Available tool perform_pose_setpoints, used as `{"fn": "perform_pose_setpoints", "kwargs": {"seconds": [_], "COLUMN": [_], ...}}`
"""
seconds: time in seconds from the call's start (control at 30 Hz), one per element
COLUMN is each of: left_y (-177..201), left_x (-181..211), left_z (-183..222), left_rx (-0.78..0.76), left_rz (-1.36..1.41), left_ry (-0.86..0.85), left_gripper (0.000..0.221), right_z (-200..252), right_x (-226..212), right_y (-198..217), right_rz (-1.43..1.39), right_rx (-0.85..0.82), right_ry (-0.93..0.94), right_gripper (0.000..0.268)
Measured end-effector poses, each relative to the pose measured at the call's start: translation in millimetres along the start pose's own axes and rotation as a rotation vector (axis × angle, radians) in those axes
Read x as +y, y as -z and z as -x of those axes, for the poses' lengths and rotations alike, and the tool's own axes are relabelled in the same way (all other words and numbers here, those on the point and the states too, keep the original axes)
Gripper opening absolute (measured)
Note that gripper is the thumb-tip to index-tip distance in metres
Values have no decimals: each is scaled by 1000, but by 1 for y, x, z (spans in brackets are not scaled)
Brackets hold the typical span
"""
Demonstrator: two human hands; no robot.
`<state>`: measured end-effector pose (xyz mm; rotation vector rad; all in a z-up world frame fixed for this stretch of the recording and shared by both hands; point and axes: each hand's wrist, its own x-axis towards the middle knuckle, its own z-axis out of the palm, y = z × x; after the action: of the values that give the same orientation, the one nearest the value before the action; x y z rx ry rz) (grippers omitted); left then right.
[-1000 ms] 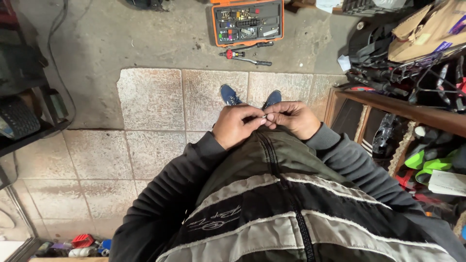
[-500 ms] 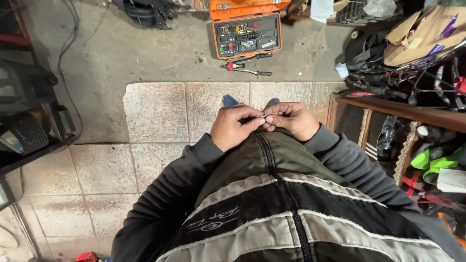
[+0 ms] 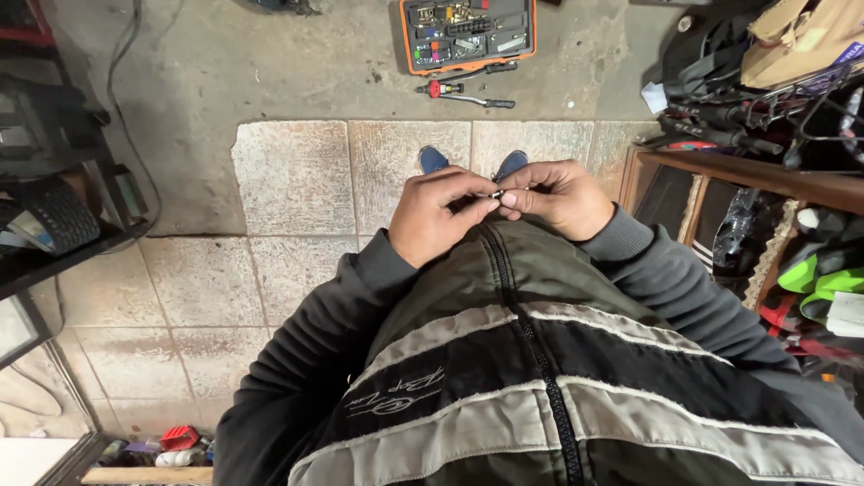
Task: The person retrieves small hardware from a drawer, then attaches a red plastic fender to a red bicycle frame using bolts and nuts. They repeatedly open and close the drawer to select and return parts, then place the fender on the frame and tighten the fasteners by hand.
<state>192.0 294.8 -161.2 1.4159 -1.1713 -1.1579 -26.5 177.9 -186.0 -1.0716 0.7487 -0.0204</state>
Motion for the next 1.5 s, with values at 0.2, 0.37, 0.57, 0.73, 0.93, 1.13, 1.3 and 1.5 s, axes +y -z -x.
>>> {"fn": "perform_pose_setpoints", "kwargs": {"seconds": [0.2, 0.37, 0.57, 0.73, 0.93, 1.13, 1.3, 1.5], "left_y": [-7, -22, -45, -72, -106, -139, -165, -176], "left_x": [10, 19, 28, 41, 46, 51, 56, 53], "left_z": [-3, -10, -20, -30, -32, -31, -26, -8], "left_rx": [-20, -55, -65, -111, -137, -138, -67, 40], "left_rz": [-27, -41, -113, -118, -86, -67, 50, 96], "left_ry": [-43, -77, -68, -39, 82, 137, 162, 230], "left_gripper": [18, 20, 22, 30, 33, 34, 29, 13], "right_z": [8, 12, 21, 39, 61, 80, 88, 88], "right_x": [0, 17, 23, 43, 30, 41, 62, 47], "right_y": [6, 17, 33, 58, 77, 97, 116, 116], "right_rz": [57, 72, -74, -57, -157, -48, -107, -202], "right_rx": [-26, -43, -79, -74, -219, -178, -256, -373], "right_ry": [12, 3, 94, 93, 139, 33, 79, 98], "right_gripper": [21, 33, 28, 36, 30, 39, 29, 14]}}
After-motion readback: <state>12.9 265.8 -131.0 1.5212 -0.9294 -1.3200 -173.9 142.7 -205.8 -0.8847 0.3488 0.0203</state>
